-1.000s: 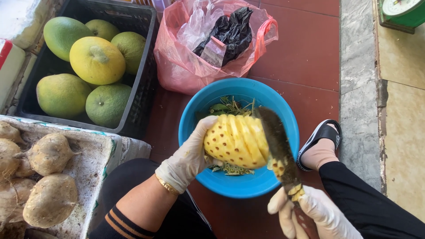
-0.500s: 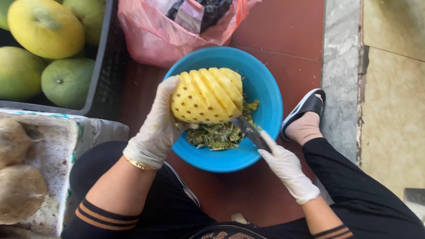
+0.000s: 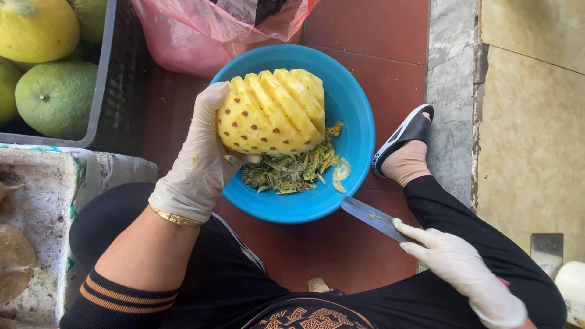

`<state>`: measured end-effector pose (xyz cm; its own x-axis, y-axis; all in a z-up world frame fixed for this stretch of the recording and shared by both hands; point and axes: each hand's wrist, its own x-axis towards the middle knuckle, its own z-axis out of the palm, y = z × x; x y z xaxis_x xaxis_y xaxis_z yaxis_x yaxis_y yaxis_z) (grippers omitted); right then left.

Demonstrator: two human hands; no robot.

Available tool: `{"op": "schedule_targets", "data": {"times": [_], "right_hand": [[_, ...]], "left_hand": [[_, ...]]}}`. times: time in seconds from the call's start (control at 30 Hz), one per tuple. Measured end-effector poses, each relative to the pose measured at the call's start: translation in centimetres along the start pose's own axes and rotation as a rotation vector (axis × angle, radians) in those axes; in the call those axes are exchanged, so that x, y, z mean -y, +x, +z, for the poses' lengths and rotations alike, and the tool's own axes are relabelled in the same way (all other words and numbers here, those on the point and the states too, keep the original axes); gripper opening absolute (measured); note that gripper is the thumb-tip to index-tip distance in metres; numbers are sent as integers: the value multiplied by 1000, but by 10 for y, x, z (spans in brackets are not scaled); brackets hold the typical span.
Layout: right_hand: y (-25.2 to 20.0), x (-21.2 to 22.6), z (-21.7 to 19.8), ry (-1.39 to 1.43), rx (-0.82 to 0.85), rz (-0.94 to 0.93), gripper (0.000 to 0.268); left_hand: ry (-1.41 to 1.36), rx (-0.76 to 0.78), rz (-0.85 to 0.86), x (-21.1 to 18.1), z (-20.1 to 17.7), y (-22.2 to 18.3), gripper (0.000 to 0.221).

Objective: Removing the eyes from a peeled pineapple using a knife in a spiral pattern

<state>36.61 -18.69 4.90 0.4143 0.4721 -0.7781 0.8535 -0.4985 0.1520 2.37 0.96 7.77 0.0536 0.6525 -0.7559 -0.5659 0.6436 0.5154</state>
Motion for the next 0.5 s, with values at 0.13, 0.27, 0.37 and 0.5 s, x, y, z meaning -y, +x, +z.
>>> {"op": "schedule_targets", "data": {"times": [0.13,0.27,0.37,0.5], "right_hand": [[16,-14,21,833,36,-100,70],[74,8,54,1245,143,-228,47],[129,15,79,1380,177,-212,37],[159,21,85,1417,169,-145,25]], "left_hand": [[-24,-20,24,6,-2,-1,70],[35,-32,33,7,-1,1,72],[16,-44,42,7,-1,3,72],[46,-29,39,12,1,8,71]]}}
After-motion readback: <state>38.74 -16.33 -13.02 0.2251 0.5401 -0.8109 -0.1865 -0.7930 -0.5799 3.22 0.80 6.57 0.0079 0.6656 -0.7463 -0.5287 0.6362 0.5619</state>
